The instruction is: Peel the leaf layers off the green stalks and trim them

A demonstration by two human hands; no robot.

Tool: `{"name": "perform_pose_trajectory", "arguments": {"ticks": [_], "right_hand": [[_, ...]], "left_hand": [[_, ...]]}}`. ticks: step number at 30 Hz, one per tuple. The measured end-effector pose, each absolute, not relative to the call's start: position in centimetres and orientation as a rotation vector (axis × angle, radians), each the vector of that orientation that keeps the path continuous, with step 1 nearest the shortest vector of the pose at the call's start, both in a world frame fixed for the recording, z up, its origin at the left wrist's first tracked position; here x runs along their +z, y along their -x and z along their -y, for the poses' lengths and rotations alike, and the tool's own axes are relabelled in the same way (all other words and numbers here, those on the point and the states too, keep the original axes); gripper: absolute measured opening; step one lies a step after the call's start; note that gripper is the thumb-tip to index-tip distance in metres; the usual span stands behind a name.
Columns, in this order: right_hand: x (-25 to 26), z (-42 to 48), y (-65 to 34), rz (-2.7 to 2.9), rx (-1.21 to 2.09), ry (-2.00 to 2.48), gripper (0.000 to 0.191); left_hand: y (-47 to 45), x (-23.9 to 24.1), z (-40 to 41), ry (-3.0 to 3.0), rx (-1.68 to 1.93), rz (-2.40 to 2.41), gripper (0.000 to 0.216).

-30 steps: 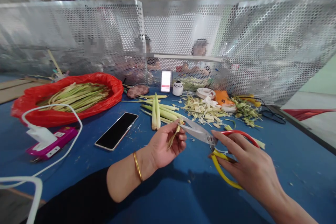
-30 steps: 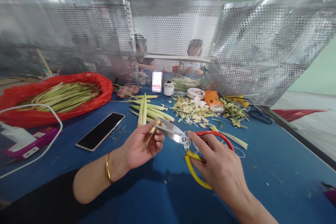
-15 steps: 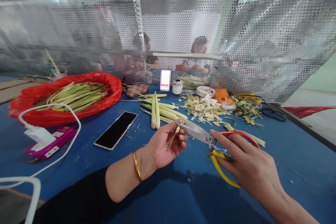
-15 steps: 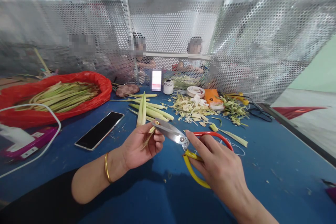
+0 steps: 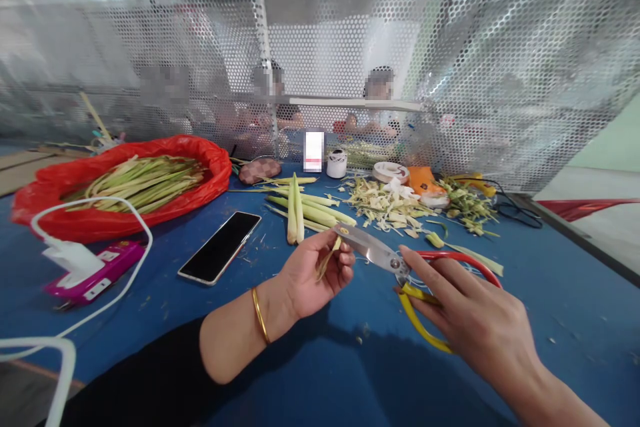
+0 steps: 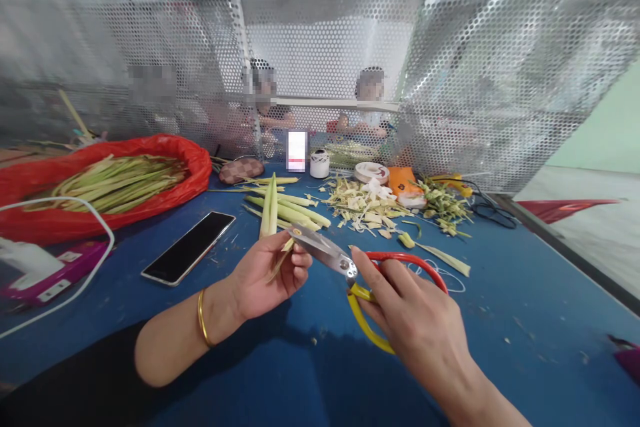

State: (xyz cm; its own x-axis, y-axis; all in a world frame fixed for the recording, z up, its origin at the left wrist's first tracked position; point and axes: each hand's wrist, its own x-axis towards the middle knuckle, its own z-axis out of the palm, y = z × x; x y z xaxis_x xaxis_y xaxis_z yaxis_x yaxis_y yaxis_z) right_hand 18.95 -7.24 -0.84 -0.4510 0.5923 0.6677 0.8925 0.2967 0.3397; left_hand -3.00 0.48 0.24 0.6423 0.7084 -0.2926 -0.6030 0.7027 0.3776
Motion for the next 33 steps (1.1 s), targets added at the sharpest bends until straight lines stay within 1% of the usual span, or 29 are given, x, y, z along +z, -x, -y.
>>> {"name": "perform_pose_trajectory", "arguments": {"ticks": [26, 30, 33], "right_hand": [[-0.68, 7.50, -18.88, 2.194, -1.103, 1.323, 0.037], [-1.03, 7.46, -18.96, 2.185, -1.092, 1.315, 0.038], [-1.27, 7.46, -18.92, 2.184, -1.023, 1.328, 0.039]], "left_hand": [[3.22, 0.56, -0.70, -0.222, 0.737, -0.475, 0.021], [3.33, 0.40, -0.76, -0.234, 0.718, -0.452, 0.020], [3.31, 0.53, -0.62, -0.276, 0.723, -0.449, 0.021]]}}
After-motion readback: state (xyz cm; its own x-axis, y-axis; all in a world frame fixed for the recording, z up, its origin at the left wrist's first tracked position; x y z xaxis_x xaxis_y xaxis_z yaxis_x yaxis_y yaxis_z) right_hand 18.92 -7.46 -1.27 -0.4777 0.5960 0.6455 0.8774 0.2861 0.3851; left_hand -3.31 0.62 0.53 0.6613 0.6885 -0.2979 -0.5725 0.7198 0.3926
